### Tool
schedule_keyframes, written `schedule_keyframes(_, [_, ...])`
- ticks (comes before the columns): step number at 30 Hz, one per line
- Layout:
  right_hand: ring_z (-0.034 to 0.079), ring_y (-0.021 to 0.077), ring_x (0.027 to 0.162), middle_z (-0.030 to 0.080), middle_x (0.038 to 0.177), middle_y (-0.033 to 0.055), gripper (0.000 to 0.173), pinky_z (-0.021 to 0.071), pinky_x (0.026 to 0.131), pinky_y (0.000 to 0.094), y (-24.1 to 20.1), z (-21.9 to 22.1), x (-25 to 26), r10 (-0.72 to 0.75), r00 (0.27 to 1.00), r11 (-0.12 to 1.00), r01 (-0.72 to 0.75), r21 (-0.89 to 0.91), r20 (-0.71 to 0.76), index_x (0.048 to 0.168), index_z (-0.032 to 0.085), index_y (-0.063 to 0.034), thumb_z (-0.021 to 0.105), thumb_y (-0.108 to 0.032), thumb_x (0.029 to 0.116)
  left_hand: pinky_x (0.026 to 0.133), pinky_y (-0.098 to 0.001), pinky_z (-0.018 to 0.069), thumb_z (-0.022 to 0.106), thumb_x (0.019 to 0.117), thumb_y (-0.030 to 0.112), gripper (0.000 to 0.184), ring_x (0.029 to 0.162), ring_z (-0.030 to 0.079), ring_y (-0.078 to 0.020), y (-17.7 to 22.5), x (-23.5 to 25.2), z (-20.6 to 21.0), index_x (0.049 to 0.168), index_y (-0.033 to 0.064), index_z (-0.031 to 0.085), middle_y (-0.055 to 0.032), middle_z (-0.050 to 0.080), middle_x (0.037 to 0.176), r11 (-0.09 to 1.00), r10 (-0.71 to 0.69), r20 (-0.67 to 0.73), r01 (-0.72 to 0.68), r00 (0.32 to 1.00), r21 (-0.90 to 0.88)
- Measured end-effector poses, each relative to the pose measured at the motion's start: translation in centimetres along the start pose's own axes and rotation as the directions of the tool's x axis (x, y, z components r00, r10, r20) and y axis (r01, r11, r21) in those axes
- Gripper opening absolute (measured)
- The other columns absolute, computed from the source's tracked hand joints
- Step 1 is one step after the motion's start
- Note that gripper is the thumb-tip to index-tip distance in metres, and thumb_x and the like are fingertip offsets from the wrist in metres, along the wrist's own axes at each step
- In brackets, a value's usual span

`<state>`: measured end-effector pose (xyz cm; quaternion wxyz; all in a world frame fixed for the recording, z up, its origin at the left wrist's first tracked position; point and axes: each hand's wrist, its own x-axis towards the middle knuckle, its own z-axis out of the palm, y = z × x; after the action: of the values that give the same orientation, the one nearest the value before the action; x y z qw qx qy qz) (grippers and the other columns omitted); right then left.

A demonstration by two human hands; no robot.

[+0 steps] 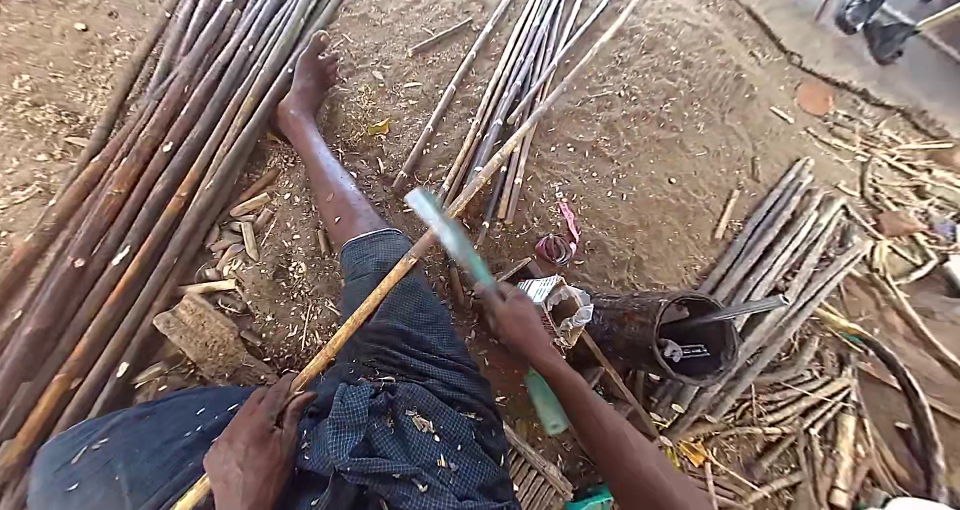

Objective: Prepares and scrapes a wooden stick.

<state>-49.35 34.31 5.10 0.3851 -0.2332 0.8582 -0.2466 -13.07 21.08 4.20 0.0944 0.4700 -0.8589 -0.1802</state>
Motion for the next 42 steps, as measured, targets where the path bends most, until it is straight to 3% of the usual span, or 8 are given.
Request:
schedule_keyframes(5, [0.064, 0.0230, 0.070, 0.063, 0.075, 0.0062, 0.045, 0.0532, 0.065, 0.0486, -1.6, 1.2, -2.7, -0.118, 0.957, 0.945, 0.190, -0.267, 0.265, 0.094, 0.068, -0.0138, 0.053, -0.055, 0.1029, 0.062, -0.0525, 0.0552, 0.037, 0.1040, 0.057, 0.060, 0.078, 0.071, -0.0317, 0.7, -0.8, -0.2, 0.123, 0.0149, 0.075, -0.0129, 0.072, 0.095, 1.000, -0.030, -0.027, 0.030, 0.999, 0.006])
schedule_keyframes(9, [0.055, 0.0225, 0.050, 0.056, 0.064, 0.0086, 0.052, 0.0504, 0.048, 0.0427, -0.7, -0.4, 0.5, 0.033, 0.998, 0.998, -0.031, 0.047, -0.052, 0.100, 0.064, -0.0063, 0.050, -0.056, 0.1047, 0.063, -0.0519, 0.0550, 0.044, 0.1022, 0.055, 0.054, 0.079, 0.070, -0.0304, 1.0, -0.8, 0.6, 0.120, 0.0158, 0.077, -0.0125, 0.072, 0.096, 0.998, -0.047, -0.060, 0.045, 0.997, -0.043])
schedule_keyframes(20, [0.065, 0.0253, 0.070, 0.064, 0.075, 0.0080, 0.044, 0.0540, 0.065, 0.0507, -0.8, 1.0, -3.3, -0.108, 0.964, 0.953, 0.170, -0.250, 0.244, 0.097, 0.068, -0.0120, 0.052, -0.053, 0.1038, 0.063, -0.0545, 0.0544, 0.052, 0.0984, 0.056, 0.052, 0.079, 0.071, -0.0304, 1.5, -0.8, -0.6, 0.115, 0.0144, 0.079, -0.0117, 0.073, 0.097, 0.997, -0.068, -0.059, 0.066, 0.996, -0.043])
schedule_keyframes(24, [0.056, 0.0232, 0.053, 0.057, 0.066, 0.0087, 0.054, 0.0507, 0.052, 0.0455, 0.8, -0.8, 0.4, 0.041, 0.997, 0.999, -0.039, 0.033, -0.060, 0.098, 0.065, -0.0052, 0.051, -0.057, 0.1033, 0.063, -0.0541, 0.0549, 0.050, 0.1002, 0.054, 0.052, 0.078, 0.071, -0.0304, 1.3, -0.8, -0.1, 0.116, 0.0128, 0.078, -0.0113, 0.072, 0.095, 0.996, -0.043, -0.016, 0.041, 0.999, -0.079])
schedule_keyframes(28, [0.066, 0.0265, 0.071, 0.065, 0.076, 0.0083, 0.044, 0.0549, 0.066, 0.0524, -0.5, 0.7, -2.8, -0.138, 0.966, 0.934, 0.200, -0.294, 0.221, 0.099, 0.068, -0.0122, 0.050, -0.051, 0.1052, 0.065, -0.0530, 0.0562, 0.046, 0.1013, 0.055, 0.054, 0.079, 0.071, -0.0272, 0.7, -0.9, -0.4, 0.114, 0.0138, 0.078, -0.0081, 0.073, 0.094, 0.995, -0.033, 0.026, 0.035, 0.999, -0.093])
schedule_keyframes(32, [0.055, 0.0217, 0.051, 0.055, 0.064, 0.0077, 0.052, 0.0507, 0.048, 0.0425, 0.8, -1.4, 0.9, 0.040, 0.995, 0.999, -0.037, 0.039, -0.093, 0.100, 0.064, -0.0055, 0.051, -0.056, 0.1039, 0.068, -0.0544, 0.0572, 0.041, 0.1026, 0.056, 0.057, 0.080, 0.073, -0.0265, 0.1, -0.3, -0.3, 0.108, 0.0125, 0.077, -0.0067, 0.074, 0.091, 0.987, -0.026, 0.125, 0.045, 0.992, -0.155])
schedule_keyframes(36, [0.066, 0.0271, 0.073, 0.065, 0.077, 0.0092, 0.045, 0.0545, 0.068, 0.0536, -0.4, 0.6, -1.6, -0.142, 0.965, 0.952, 0.193, -0.236, 0.219, 0.099, 0.069, -0.0102, 0.052, -0.051, 0.1044, 0.066, -0.0507, 0.0558, 0.039, 0.1024, 0.057, 0.057, 0.073, 0.069, -0.0203, -0.6, 0.4, -1.0, 0.105, 0.0145, 0.076, -0.0024, 0.072, 0.084, 0.975, -0.058, 0.239, 0.106, 0.969, -0.195])
schedule_keyframes(42, [0.058, 0.0251, 0.057, 0.058, 0.067, 0.0100, 0.048, 0.0516, 0.055, 0.0474, 0.2, 0.7, -0.1, -0.084, 0.996, 0.996, 0.085, -0.034, 0.033, 0.096, 0.065, -0.0034, 0.051, -0.048, 0.1063, 0.054, -0.0350, 0.0516, 0.044, 0.0978, 0.063, 0.049, 0.058, 0.059, -0.0065, -2.0, 1.3, -0.7, 0.105, 0.0238, 0.073, 0.0092, 0.063, 0.070, 0.951, -0.035, 0.321, 0.130, 0.947, -0.280])
